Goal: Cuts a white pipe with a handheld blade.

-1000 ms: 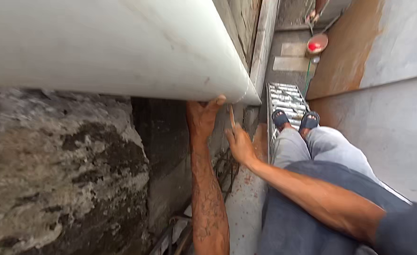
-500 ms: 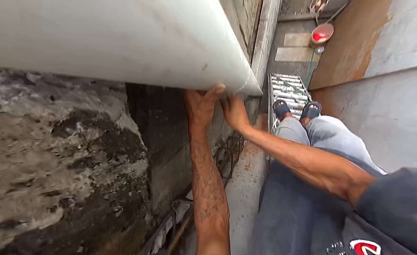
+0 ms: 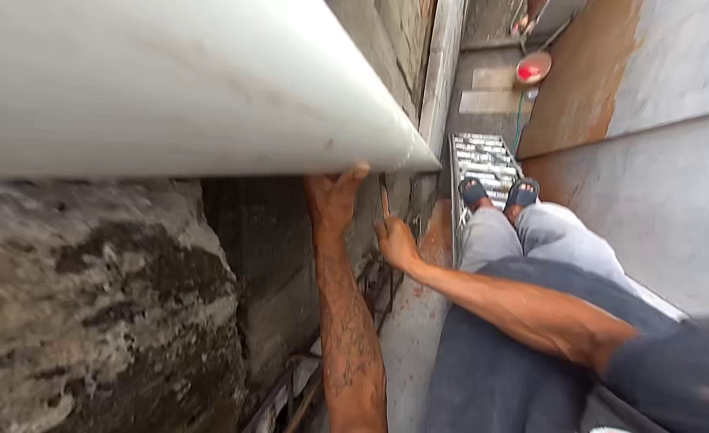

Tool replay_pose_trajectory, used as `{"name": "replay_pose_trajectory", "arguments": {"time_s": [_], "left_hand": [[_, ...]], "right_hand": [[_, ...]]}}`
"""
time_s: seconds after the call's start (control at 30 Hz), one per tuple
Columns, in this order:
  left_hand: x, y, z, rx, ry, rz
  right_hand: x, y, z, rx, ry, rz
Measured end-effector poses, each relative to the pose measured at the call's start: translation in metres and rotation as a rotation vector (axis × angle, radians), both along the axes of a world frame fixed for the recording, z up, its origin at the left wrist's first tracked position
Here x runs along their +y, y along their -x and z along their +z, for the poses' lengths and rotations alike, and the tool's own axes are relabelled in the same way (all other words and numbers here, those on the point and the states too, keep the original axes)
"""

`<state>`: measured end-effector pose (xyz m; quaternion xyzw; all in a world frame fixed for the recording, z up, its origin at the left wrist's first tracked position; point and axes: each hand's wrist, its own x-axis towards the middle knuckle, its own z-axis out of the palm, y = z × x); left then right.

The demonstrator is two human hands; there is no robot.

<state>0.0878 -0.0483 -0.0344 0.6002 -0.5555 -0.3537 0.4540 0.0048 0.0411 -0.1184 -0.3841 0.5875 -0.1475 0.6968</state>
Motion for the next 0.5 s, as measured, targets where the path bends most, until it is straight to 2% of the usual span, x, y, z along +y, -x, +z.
{"name": "replay_pose_trajectory", "arguments": {"time_s": [0.1,0.17,0.27,0.3,0.37,0.4,0.5], "left_hand": [[-0.008,-0.001,0.002,-0.017,-0.001,-0.003],[0.001,0.001,0.001,-0.011,-0.021,-0.002],[-0.009,0.003,0.003,0.009,0.055,-0.025],[-0.009,0.002,0.002,0.003,0.066,-0.025],[0.006,0.0,0.003,-0.027,0.016,-0.017],[0.0,0.001,0.001,-0.039,0.029,-0.005],[0.002,0.001,0.0,-0.07,0.013,0.019]], "right_hand": [[0.002,0.001,0.01,-0.012,0.117,-0.104],[0.002,0.011,0.019,0.018,0.08,-0.058],[-0.062,0.007,0.015,0.047,0.171,-0.102],[-0.068,0.003,0.011,0.035,0.226,-0.131],[-0.034,0.002,0.005,0.019,0.288,-0.146],[-0.029,0.006,0.001,0.021,0.293,-0.106],[-0.001,0.014,0.006,0.01,0.133,0.009]]}}
